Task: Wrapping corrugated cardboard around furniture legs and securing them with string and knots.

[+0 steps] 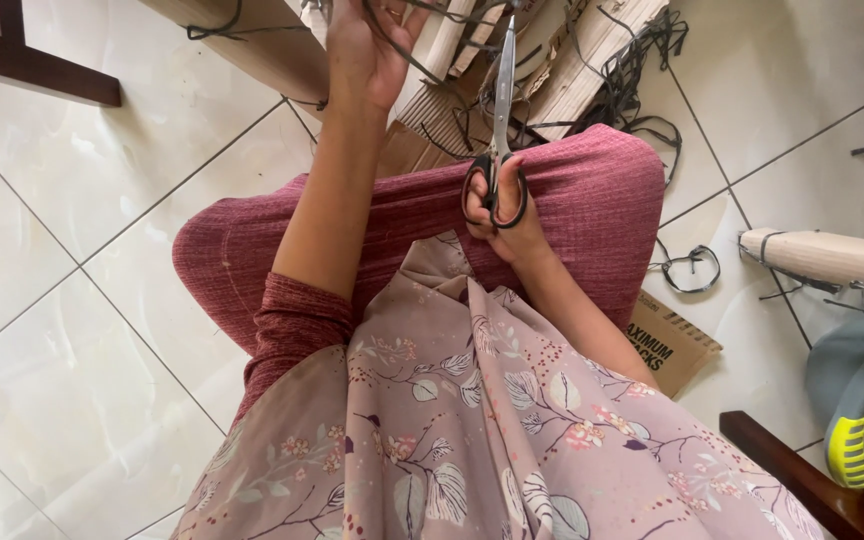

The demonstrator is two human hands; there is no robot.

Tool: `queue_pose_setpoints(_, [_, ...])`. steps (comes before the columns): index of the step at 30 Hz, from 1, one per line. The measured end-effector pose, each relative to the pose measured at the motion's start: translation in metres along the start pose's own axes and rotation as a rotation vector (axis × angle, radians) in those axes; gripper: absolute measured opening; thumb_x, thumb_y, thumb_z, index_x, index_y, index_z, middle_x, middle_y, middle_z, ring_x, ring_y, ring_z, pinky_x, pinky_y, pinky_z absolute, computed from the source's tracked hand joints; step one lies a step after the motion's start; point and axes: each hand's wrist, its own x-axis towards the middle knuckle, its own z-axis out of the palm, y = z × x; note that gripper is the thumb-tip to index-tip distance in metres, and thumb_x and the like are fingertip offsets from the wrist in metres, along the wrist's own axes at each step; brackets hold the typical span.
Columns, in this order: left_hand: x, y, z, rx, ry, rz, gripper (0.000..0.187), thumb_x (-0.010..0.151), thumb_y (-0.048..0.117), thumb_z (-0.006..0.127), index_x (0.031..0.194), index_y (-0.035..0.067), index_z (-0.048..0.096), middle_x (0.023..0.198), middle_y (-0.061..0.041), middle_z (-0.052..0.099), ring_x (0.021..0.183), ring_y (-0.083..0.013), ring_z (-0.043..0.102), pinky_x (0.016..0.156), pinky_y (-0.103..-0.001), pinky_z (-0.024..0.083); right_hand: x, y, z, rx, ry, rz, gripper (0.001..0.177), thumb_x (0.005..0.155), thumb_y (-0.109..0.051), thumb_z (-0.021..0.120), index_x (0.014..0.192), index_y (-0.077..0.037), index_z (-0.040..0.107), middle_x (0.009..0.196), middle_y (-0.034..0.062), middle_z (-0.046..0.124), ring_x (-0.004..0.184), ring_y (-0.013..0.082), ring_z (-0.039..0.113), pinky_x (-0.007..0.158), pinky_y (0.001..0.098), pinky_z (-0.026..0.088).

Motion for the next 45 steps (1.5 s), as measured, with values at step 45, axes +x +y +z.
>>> queue_pose_setpoints(45, [-0.035, -0.048, -0.017, -0.359, -0.016, -0.118, 0.019, 0.111, 0.021, 0.042, 0.103, 0.01, 0.055, 0.139, -0.026, 0.058, 0.138, -0.0386, 0.051, 0.121, -0.056, 0.045, -0.003, -0.006, 0.005, -0.141, -0.433, -0.071, 0.086, 0.073, -0.095, 0.036, 0.09, -0.011, 0.044, 0.06, 0.0049, 0.045, 0.047, 0.0071, 0.022, 0.043, 0.0215, 0.017])
